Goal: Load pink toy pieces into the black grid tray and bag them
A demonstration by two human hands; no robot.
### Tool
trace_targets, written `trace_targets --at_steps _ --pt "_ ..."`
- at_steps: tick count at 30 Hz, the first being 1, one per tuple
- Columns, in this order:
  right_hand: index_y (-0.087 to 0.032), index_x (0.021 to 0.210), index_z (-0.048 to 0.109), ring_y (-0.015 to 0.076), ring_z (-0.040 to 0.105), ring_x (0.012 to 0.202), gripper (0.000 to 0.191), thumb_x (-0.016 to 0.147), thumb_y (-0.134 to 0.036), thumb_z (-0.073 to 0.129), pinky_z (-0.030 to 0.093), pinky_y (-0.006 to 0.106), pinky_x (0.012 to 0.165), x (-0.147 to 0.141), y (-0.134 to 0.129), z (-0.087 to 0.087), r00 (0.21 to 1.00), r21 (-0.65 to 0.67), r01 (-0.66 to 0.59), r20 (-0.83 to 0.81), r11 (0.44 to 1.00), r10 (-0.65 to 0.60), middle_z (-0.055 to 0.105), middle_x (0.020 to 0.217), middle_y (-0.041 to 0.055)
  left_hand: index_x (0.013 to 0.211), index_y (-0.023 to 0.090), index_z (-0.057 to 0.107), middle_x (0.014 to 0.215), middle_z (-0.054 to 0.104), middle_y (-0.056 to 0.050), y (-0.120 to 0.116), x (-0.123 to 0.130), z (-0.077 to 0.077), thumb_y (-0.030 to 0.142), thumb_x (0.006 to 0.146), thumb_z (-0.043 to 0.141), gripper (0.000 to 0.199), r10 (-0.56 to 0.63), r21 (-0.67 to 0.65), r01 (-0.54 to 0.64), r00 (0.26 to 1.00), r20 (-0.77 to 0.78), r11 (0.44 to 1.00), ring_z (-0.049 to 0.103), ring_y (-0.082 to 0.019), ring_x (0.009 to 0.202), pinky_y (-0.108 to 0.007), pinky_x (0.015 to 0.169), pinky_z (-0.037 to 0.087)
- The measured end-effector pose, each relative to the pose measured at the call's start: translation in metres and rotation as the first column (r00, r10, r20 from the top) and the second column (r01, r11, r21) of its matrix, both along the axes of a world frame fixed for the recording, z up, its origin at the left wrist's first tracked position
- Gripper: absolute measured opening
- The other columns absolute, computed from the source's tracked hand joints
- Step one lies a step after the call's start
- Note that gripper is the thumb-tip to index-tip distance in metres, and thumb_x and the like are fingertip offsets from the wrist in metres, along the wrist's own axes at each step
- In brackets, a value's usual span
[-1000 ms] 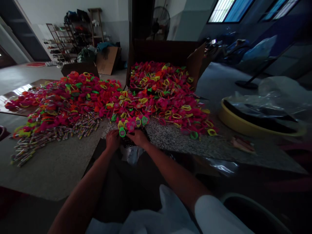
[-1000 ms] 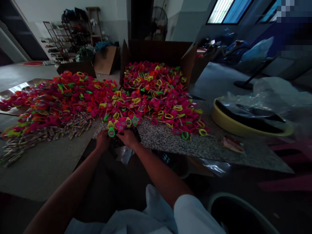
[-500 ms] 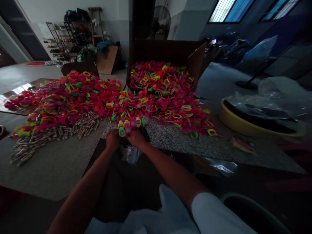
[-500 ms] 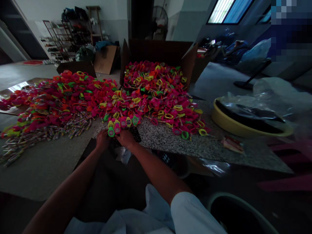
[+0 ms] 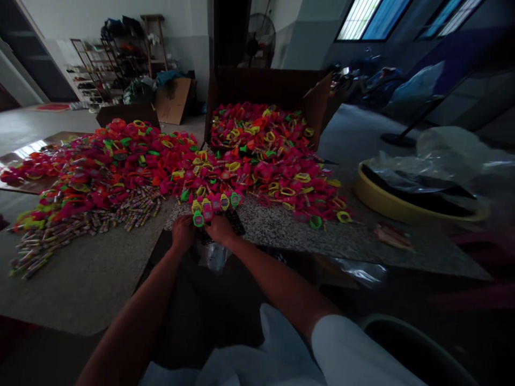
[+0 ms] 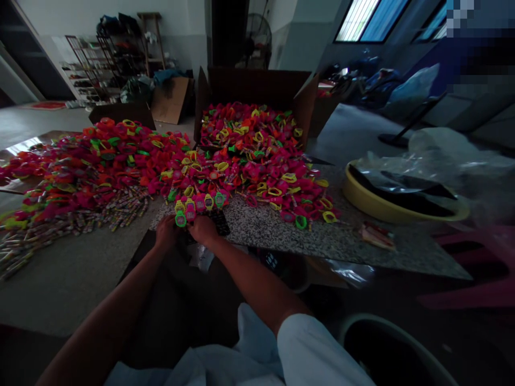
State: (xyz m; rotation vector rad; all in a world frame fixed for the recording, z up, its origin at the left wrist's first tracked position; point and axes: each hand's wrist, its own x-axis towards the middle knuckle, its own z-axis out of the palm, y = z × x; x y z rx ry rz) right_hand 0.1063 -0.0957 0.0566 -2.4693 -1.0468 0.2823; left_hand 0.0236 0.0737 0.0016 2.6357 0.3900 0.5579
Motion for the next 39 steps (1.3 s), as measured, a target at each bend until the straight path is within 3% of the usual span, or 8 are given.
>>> trace_targets --at_steps 7,13,22,26,29,33,36,39 --pt "-0.016 0.124 0.08 0.0284 0.071 0.121 0.034 0.105 -0.037 0.061 0.049 0.031 0.101 -0.003 -0.005 0.001 0.995 0.028 -0.081 0.056 0.996 0.08 0.078 0.124 0.0163 0.113 0.018 0.076 0.121 0.078 -0.013 -0.001 -0.001 -0.004 0.021 0.086 0.065 0.03 0.015 -0.048 -0.013 0.999 0.043 0.999 0.068 -0.033 0.12 -0.049 0.109 0.05" --pt "-0.017 0.125 0.079 0.0281 0.071 0.121 0.034 0.104 -0.036 0.06 0.05 0.031 0.101 -0.001 -0.002 0.005 0.998 0.005 -0.061 0.022 0.998 0.061 0.078 0.125 0.0157 0.117 0.017 0.067 0.11 0.075 -0.012 -0.009 -0.009 -0.004 0.024 0.084 0.062 0.034 0.038 -0.175 -0.022 0.995 0.092 0.984 0.069 -0.029 0.105 -0.044 0.094 0.057" --pt "-0.017 0.124 0.079 0.0271 0.072 0.12 0.031 0.102 -0.032 0.064 0.052 0.03 0.097 -0.004 0.001 0.009 0.997 0.002 -0.069 -0.046 0.998 0.069 0.077 0.127 0.0151 0.118 0.017 0.07 0.115 0.074 -0.015 -0.008 -0.013 -0.006 0.023 0.077 0.06 0.042 -0.088 -0.063 0.092 0.994 0.069 0.994 0.067 -0.034 0.115 -0.052 0.105 0.054" --pt "-0.02 0.119 0.081 0.0194 0.074 0.115 0.027 0.098 -0.017 0.063 0.05 0.023 0.096 0.012 -0.029 0.021 0.974 0.141 -0.173 -0.124 0.975 0.191 0.081 0.121 0.0065 0.116 0.02 0.073 0.122 0.076 -0.014 0.0 -0.009 -0.009 0.027 0.082 0.057 0.038 -0.118 -0.044 0.122 0.99 0.08 0.992 0.068 -0.034 0.119 -0.051 0.107 0.053" --pt "-0.02 0.113 0.082 0.0175 0.075 0.105 0.027 0.1 -0.017 0.058 0.051 0.022 0.092 0.046 -0.072 0.033 0.995 0.156 0.068 -0.082 0.985 -0.056 0.082 0.112 0.0047 0.116 0.019 0.074 0.122 0.077 -0.014 0.001 -0.007 -0.01 0.029 0.086 0.054 0.037 -0.115 -0.035 0.118 0.99 0.078 0.992 0.07 -0.034 0.115 -0.051 0.105 0.054" --pt "-0.016 0.129 0.076 0.0229 0.072 0.115 0.035 0.105 -0.019 0.051 0.05 0.028 0.1 0.11 -0.107 0.035 0.873 0.092 0.472 0.087 0.877 -0.479 0.079 0.122 0.0127 0.111 0.02 0.075 0.121 0.078 -0.013 0.0 -0.004 -0.007 0.03 0.085 0.059 0.032 -0.063 -0.023 0.065 0.995 0.074 0.998 0.07 -0.034 0.117 -0.049 0.106 0.054" --pt "-0.014 0.137 0.071 0.0264 0.071 0.119 0.038 0.108 -0.024 0.048 0.049 0.032 0.101 0.145 -0.103 0.023 0.881 -0.015 0.468 0.089 0.883 -0.465 0.076 0.128 0.0174 0.11 0.02 0.076 0.12 0.079 -0.013 -0.002 -0.001 -0.005 0.031 0.086 0.059 0.031 -0.032 -0.012 0.032 0.998 0.063 0.999 0.071 -0.035 0.116 -0.049 0.105 0.054" --pt "-0.011 0.128 0.075 0.0292 0.072 0.118 0.039 0.109 -0.032 0.048 0.049 0.033 0.099 0.159 -0.089 0.01 0.891 -0.124 0.453 0.052 0.883 -0.45 0.076 0.127 0.0219 0.111 0.02 0.076 0.12 0.079 -0.014 -0.004 -0.001 -0.004 0.029 0.087 0.058 0.031 -0.023 -0.003 0.023 0.998 0.053 1.0 0.071 -0.035 0.115 -0.049 0.104 0.054"
